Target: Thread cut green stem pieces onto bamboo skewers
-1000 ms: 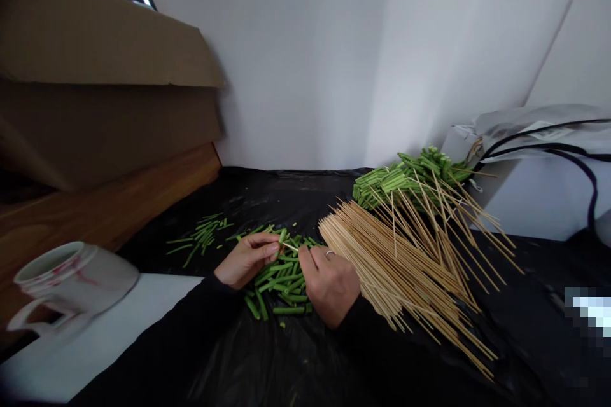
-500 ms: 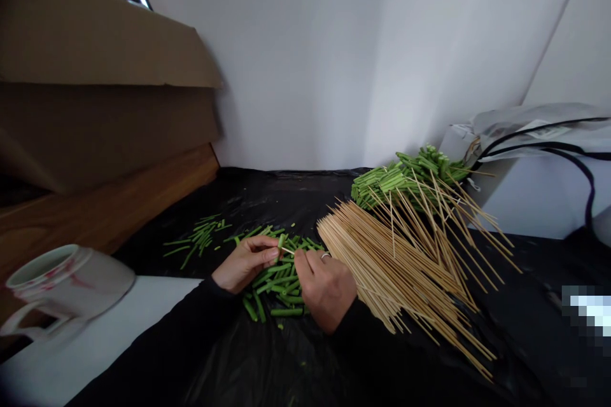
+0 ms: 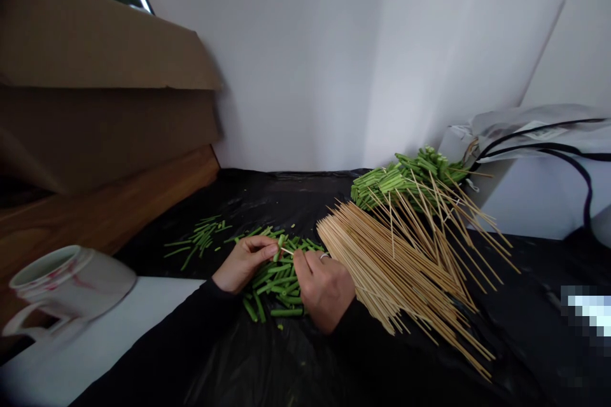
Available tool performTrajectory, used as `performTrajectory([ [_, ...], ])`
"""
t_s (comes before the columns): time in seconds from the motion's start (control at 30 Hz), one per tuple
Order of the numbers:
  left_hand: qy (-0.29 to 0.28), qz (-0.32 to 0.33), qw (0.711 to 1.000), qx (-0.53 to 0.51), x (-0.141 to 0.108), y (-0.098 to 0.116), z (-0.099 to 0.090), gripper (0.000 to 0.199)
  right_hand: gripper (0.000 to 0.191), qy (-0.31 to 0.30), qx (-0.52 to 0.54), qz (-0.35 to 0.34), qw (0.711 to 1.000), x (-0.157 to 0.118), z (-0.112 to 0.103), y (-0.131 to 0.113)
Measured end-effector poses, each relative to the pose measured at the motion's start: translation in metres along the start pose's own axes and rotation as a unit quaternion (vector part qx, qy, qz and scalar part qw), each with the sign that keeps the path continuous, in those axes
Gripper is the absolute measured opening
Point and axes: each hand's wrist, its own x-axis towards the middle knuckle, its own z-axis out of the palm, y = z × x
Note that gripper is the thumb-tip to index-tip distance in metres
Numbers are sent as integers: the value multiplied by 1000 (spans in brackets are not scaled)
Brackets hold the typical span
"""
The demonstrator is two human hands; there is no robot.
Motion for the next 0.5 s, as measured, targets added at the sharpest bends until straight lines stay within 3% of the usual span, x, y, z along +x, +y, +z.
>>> performTrajectory([
  [0.5, 1, 21, 999, 41, -2, 2, 4, 20, 26, -1, 10, 5, 1000, -1, -1, -1],
])
